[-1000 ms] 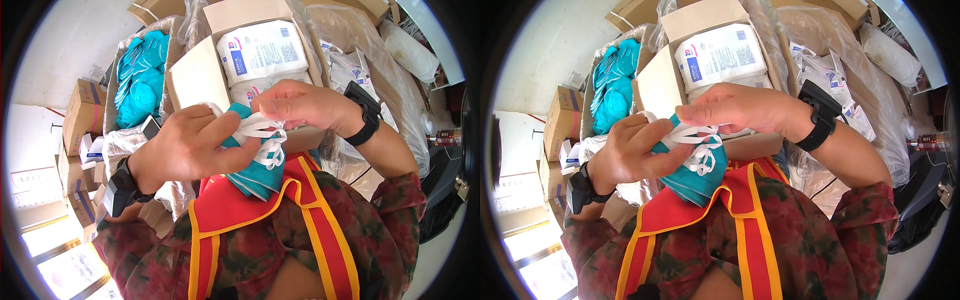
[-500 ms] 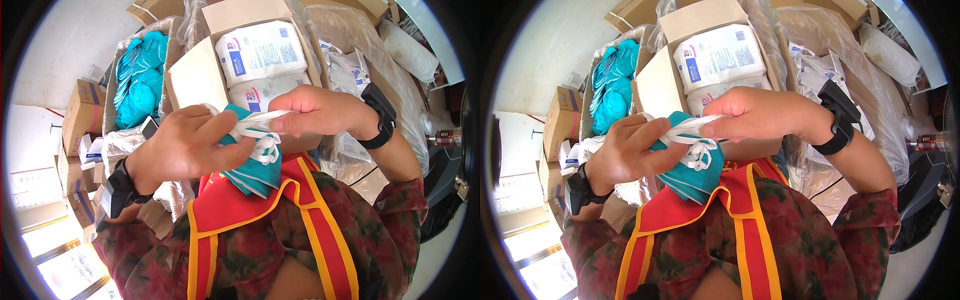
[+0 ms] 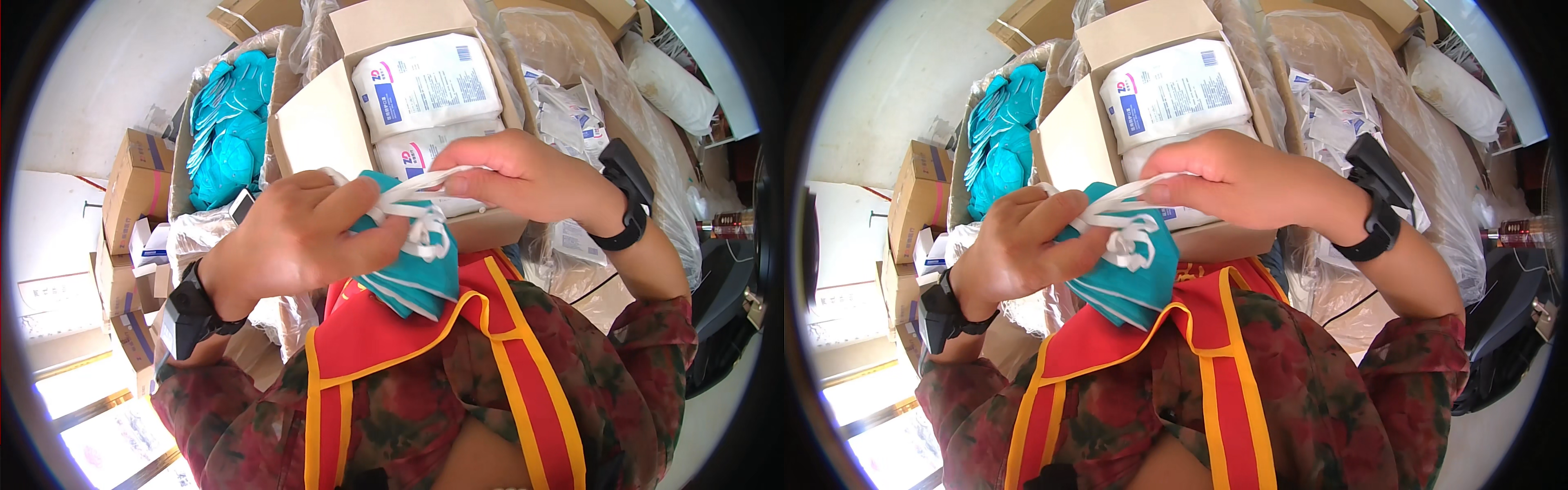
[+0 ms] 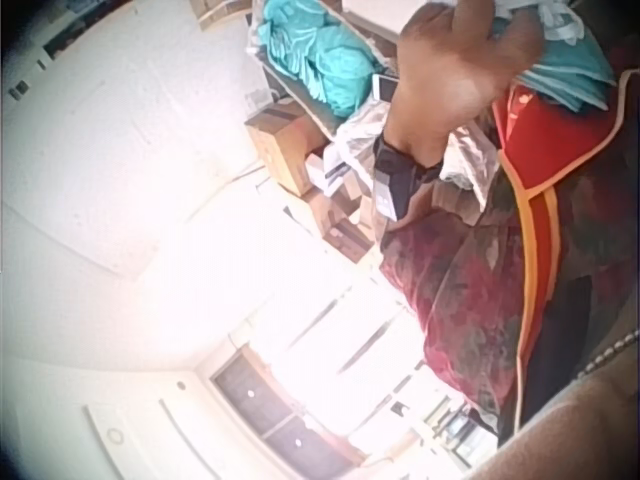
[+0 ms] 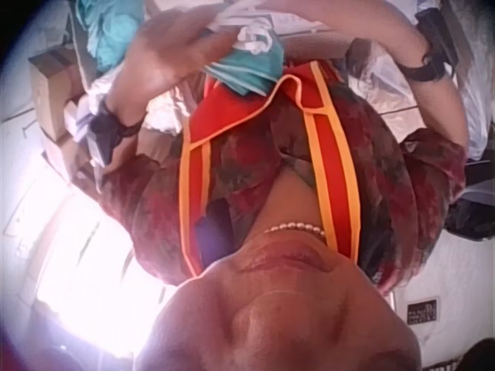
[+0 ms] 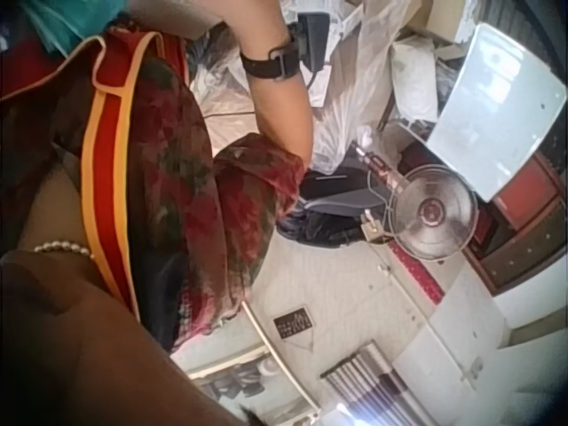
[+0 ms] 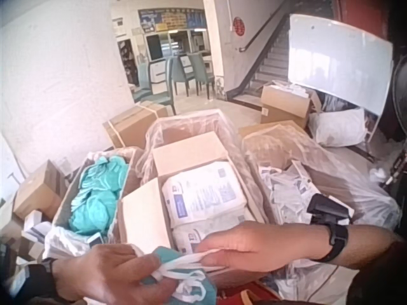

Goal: Packing medical masks into smaller boxes and organizing them into larger containers.

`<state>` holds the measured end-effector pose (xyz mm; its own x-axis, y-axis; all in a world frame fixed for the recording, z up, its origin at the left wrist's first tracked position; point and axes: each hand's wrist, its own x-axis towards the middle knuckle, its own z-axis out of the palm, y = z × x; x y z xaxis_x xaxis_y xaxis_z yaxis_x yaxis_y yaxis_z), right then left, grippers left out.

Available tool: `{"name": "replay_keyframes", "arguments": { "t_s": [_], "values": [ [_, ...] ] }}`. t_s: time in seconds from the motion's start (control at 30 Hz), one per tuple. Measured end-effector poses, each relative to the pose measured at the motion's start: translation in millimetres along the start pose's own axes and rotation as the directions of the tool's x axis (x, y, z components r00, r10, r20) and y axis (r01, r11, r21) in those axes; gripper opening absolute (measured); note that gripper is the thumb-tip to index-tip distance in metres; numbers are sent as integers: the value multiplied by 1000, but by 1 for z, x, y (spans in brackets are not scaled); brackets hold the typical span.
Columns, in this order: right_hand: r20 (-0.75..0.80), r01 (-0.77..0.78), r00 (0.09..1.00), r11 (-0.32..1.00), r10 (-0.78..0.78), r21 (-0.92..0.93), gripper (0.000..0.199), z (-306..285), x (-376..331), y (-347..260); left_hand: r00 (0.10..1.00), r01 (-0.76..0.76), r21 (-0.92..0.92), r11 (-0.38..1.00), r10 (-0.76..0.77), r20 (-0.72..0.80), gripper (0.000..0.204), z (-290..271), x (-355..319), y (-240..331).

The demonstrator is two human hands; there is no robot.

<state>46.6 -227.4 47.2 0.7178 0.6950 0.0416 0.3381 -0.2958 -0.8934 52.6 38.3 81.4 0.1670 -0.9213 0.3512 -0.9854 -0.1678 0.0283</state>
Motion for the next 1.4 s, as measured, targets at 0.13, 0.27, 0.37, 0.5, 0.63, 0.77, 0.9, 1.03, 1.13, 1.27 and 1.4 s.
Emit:
{"name": "replay_keyframes", "arguments": {
  "t_s": [0.13,0.27,0.37,0.5,0.63,0.77,0.9,1.03,1.13,1.27,1.4],
  "values": [
    [62,-123,991,991,120,53,28,-3,-14,4,1000,18,9,1000,-19,24,34,-2,-7,-5],
    [199,-205,969,927,147,314,26,-2,-14,-1,1000,-5,-1,1000,5,23,33,0,-6,-3],
    [313,-368,919,805,240,465,24,1,-13,-6,999,-3,-14,1000,3,37,33,0,1,-2],
    [383,-438,894,648,235,624,20,8,-9,-7,999,-12,-1,1000,12,37,31,0,7,-1],
    [385,-452,889,619,249,642,18,9,-7,-10,997,-13,2,1000,12,76,30,1,7,-1],
    [361,-454,889,639,281,621,23,11,-4,-16,997,-20,18,1000,19,72,30,1,8,-1],
    [339,-367,919,754,203,545,31,13,-5,-11,996,-19,25,1000,17,91,30,0,9,0],
    [307,-339,929,813,208,474,32,1,-17,-14,997,-9,25,1000,8,71,32,-1,-1,-12],
    [262,-301,940,892,219,336,32,-7,-35,-22,994,98,-104,990,-101,-26,40,2,-21,-15],
    [258,-356,926,867,276,350,29,-2,-57,-24,983,182,-42,982,-182,-9,41,-2,-24,-17],
    [257,-318,933,909,250,270,29,-2,-83,-37,984,177,47,983,-178,-1,43,-6,-45,-19]
  ]
}}
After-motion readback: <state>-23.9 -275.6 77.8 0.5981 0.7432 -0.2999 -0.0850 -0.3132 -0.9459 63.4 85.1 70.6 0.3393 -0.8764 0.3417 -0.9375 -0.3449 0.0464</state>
